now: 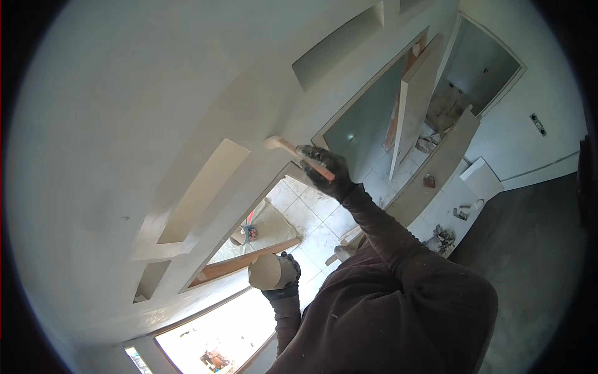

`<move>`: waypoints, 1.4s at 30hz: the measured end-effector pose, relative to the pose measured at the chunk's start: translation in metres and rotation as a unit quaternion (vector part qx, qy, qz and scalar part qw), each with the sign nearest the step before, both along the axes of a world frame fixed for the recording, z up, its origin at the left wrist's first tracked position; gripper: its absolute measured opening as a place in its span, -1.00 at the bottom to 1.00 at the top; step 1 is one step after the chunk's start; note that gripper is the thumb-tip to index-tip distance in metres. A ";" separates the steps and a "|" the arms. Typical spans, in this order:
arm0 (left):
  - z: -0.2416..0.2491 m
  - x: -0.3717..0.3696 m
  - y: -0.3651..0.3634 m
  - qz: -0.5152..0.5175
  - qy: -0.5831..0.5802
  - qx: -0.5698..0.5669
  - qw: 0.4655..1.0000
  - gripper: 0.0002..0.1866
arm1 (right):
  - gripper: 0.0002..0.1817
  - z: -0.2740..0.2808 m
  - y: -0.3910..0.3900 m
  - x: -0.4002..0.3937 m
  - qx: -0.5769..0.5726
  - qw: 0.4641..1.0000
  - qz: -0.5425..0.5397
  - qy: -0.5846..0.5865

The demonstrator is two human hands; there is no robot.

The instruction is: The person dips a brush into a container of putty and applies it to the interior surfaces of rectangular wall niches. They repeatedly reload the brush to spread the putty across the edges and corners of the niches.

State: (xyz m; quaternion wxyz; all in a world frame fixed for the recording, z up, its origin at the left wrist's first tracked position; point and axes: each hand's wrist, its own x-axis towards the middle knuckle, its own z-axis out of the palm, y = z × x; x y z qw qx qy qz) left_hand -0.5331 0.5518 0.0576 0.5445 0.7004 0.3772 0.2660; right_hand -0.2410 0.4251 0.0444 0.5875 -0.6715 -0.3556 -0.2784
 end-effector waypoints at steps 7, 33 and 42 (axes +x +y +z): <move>-0.019 -0.007 0.004 -0.104 0.180 0.547 0.811 -0.70 | -0.75 -0.017 -0.079 0.110 0.120 0.969 -0.210 0.050; -0.049 0.042 -0.008 -0.089 -0.227 -0.328 0.913 -0.44 | -0.63 0.179 -0.098 0.076 -0.147 0.976 0.032 -0.155; -0.061 0.052 -0.017 0.024 -0.373 -0.609 0.699 -0.42 | -0.47 0.070 -0.088 0.084 -0.340 0.885 -0.023 -0.317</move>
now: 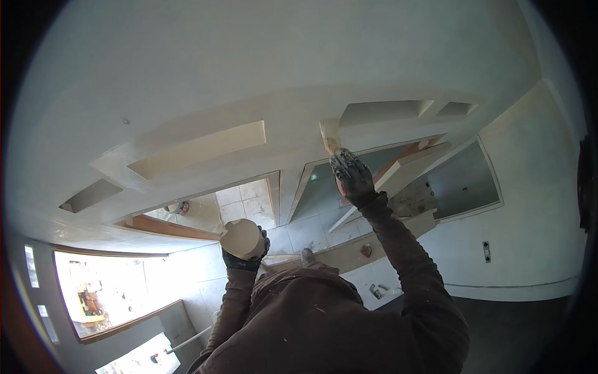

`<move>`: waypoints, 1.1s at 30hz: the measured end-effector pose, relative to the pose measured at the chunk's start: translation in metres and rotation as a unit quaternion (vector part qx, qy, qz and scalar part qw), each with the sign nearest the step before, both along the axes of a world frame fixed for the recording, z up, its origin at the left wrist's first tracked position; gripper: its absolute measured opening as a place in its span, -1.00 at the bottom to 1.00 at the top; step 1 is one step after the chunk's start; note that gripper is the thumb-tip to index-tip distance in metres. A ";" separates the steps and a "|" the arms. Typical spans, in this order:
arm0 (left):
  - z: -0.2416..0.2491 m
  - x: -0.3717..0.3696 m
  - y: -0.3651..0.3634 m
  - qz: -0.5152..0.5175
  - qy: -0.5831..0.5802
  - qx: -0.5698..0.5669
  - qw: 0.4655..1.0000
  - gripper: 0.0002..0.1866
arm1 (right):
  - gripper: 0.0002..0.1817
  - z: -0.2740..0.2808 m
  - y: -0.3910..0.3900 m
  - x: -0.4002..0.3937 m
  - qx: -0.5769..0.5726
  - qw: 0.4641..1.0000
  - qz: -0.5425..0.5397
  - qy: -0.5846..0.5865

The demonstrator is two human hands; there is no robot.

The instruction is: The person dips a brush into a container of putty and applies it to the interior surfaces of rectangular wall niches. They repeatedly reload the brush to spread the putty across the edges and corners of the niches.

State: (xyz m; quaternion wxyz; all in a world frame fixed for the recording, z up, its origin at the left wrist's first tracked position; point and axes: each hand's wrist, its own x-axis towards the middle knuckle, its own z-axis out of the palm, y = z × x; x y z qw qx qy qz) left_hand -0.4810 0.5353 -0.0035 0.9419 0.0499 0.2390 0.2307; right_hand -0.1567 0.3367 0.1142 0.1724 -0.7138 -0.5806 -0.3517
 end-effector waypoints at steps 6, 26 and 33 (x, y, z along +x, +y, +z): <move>0.013 0.000 -0.013 0.007 -0.003 0.128 0.992 -0.46 | -0.44 0.018 -0.010 0.002 -0.105 0.990 0.048 0.082; 0.020 -0.005 -0.034 -0.046 0.272 0.609 0.743 -0.52 | -0.51 0.033 0.027 -0.023 -0.114 0.985 0.102 0.075; 0.018 0.010 -0.034 0.054 0.329 0.693 0.639 -0.67 | -0.59 0.118 0.060 -0.013 -0.097 0.976 0.170 0.094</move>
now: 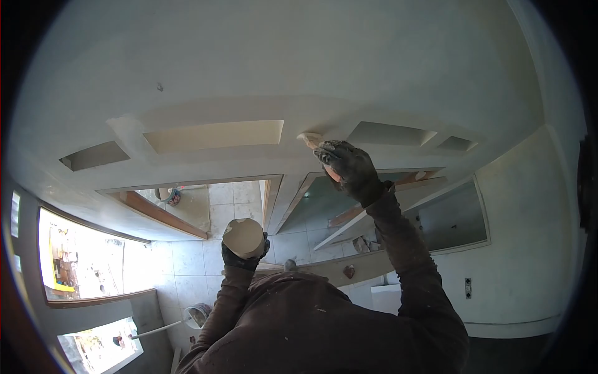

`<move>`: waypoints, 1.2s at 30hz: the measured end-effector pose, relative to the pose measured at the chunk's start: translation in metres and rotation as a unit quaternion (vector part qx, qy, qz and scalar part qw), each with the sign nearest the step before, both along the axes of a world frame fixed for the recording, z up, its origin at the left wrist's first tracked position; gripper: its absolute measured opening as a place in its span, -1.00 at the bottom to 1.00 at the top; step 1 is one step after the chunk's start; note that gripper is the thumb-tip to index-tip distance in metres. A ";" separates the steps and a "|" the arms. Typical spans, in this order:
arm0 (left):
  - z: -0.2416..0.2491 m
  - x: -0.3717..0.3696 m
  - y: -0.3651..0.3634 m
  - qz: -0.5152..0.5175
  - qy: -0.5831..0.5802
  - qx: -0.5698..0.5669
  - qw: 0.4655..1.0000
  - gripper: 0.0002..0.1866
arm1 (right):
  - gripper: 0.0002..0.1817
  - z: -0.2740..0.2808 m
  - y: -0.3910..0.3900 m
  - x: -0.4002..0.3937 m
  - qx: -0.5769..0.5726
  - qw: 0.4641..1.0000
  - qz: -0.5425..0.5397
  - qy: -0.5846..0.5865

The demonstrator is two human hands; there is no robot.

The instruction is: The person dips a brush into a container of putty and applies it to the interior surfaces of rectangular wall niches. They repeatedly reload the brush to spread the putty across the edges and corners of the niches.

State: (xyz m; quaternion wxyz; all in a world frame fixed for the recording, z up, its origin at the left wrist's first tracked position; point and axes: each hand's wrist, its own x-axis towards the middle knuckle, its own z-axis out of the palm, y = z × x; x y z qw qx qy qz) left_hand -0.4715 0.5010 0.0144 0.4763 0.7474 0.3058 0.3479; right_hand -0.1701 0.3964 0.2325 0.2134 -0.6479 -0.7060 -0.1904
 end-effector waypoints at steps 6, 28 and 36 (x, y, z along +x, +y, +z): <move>0.032 -0.005 -0.003 -0.061 -0.314 -0.583 0.747 -0.61 | -0.39 -0.017 -0.005 -0.044 0.160 0.984 -0.029 -0.073; -0.104 0.003 0.045 -0.139 -0.274 -0.597 0.741 -0.42 | -0.57 -0.022 -0.012 -0.055 0.221 0.958 -0.148 -0.108; -0.121 0.017 0.048 -0.205 -0.219 -0.582 0.756 -0.26 | -0.48 -0.163 -0.031 -0.052 0.083 0.982 -0.167 -0.024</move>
